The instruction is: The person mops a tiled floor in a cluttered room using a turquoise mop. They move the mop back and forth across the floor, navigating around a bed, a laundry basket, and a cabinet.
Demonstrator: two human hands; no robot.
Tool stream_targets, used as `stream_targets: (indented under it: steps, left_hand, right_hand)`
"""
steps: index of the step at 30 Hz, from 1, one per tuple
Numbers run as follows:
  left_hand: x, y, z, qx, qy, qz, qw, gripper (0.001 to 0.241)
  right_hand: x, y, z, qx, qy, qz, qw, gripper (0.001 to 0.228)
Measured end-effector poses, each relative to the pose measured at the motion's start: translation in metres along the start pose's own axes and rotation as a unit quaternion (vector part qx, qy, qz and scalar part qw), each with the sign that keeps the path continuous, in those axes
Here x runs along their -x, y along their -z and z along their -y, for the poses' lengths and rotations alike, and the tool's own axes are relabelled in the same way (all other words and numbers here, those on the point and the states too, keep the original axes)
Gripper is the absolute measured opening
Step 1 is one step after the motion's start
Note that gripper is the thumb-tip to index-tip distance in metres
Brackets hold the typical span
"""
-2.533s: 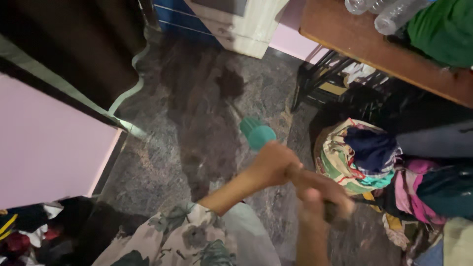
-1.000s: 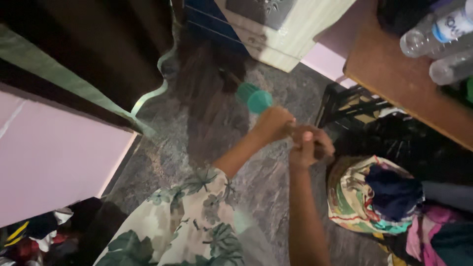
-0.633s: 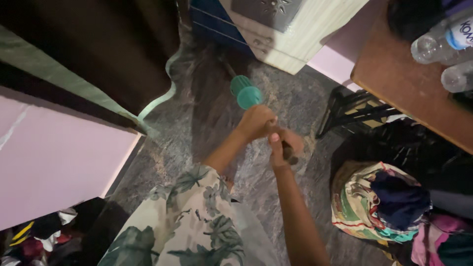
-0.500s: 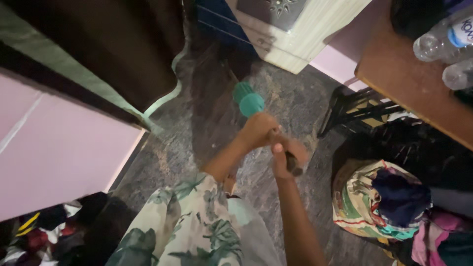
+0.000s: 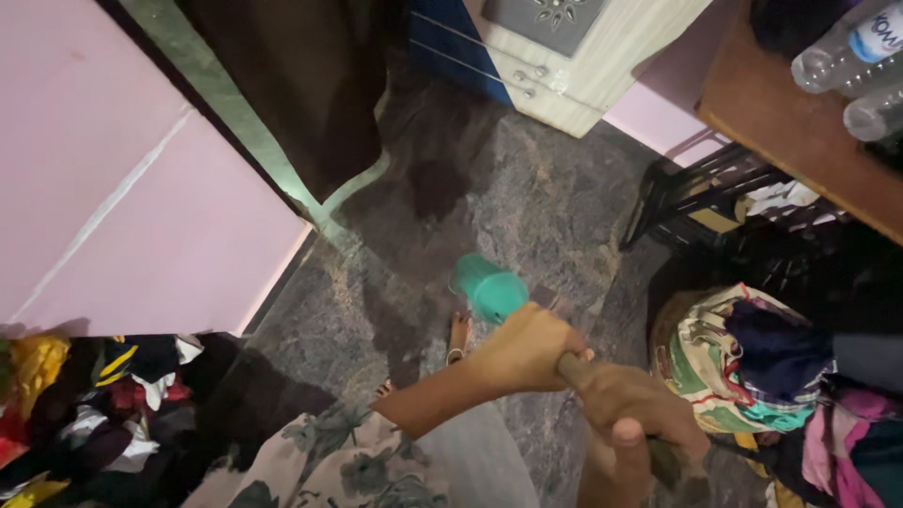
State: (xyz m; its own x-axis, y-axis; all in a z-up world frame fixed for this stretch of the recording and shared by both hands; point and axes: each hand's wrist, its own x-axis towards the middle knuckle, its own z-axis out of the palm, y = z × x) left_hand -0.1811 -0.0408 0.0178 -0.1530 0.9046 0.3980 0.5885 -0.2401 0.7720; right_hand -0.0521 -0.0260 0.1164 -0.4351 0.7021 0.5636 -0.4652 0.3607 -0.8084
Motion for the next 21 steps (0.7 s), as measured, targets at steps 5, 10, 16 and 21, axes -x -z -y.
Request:
stream_targets:
  steps: [5,10,16,21]
  left_hand:
    - [0.009,-0.006,0.001,-0.030,-0.015,-0.028,0.999,0.031]
    - [0.010,-0.016,0.015,-0.051,-0.026,-0.029,0.998,0.033]
    - [-0.011,-0.011,0.055,-0.074,-0.031,-0.081,0.993,0.030]
    - [-0.048,0.005,0.112,-0.096,0.018,-0.079,0.992,0.023]
  right_hand:
    - [0.019,-0.005,-0.008,-0.002,0.025,-0.009,1.000,0.044]
    - [0.016,0.003,-0.030,-0.012,0.080,0.008,0.997,0.046]
    - [-0.007,-0.003,-0.079,-0.042,0.107,-0.012,0.993,0.045]
    - [-0.040,-0.004,-0.147,-0.057,0.093,0.020,0.994,0.046]
